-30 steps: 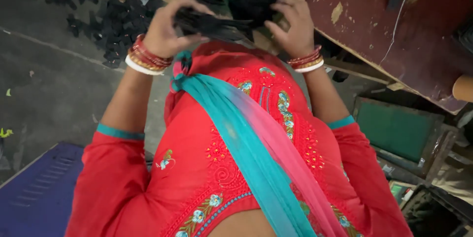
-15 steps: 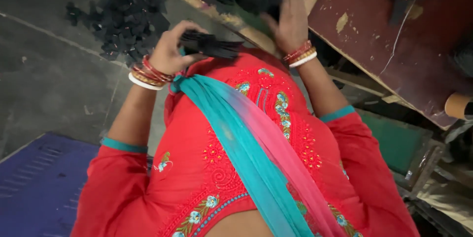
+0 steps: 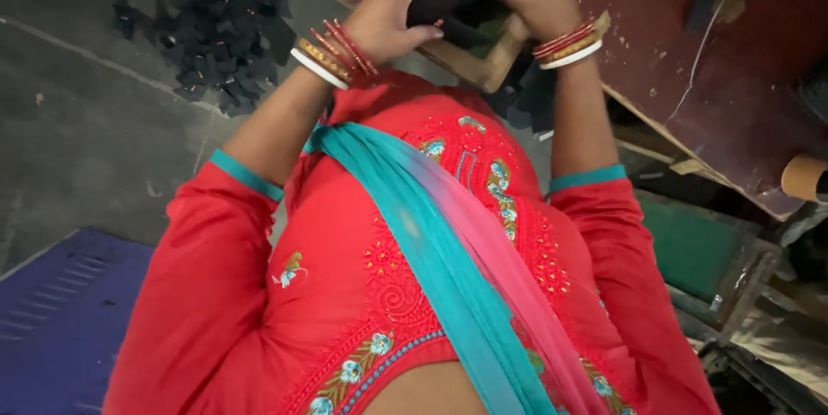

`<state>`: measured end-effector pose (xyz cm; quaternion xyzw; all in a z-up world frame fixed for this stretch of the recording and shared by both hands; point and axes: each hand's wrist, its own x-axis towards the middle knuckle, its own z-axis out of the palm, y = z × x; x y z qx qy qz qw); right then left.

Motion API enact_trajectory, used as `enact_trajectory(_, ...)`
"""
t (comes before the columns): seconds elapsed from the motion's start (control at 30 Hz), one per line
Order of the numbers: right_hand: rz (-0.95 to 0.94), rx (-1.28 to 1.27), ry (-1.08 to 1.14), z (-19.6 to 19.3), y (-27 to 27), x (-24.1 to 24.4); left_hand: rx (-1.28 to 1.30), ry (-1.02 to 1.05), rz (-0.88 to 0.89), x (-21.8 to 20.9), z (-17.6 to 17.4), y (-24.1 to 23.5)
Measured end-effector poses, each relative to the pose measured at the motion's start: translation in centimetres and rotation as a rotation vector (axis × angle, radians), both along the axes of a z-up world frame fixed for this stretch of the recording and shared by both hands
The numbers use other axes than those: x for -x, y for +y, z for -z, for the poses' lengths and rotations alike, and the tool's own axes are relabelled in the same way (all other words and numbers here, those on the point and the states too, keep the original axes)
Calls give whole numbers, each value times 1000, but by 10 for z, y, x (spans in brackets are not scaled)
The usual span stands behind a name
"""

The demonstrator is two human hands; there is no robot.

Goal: Sorting and stacking small black fabric patches at a production workstation.

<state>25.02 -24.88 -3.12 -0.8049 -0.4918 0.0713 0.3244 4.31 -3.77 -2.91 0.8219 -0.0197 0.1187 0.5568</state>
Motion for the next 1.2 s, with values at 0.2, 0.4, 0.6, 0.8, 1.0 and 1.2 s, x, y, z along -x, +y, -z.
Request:
enact_trajectory(0.2, 116, -23, 229, -11, -19, 29, -67, -39, -28, -18, 10, -15)
enact_trajectory(0.4, 24, -104, 151, 3, -26, 58, -307, -233, -192, 12, 3, -34)
enact_trajectory(0.6, 24, -11, -12, 16, -24, 75, -282, -160, -315, 26, 21, -44)
enact_trajectory(0.8, 19, 42, -65, 25, -25, 78, -325, -290, -384, 36, 19, -43)
enact_trajectory(1.0, -10, 147, -156, 30, -20, 76, -358, -321, -238, 44, 36, -31)
enact_trajectory(1.2, 66, 187, -184, 12, -25, 74, -243, -275, -88, 66, 17, -21)
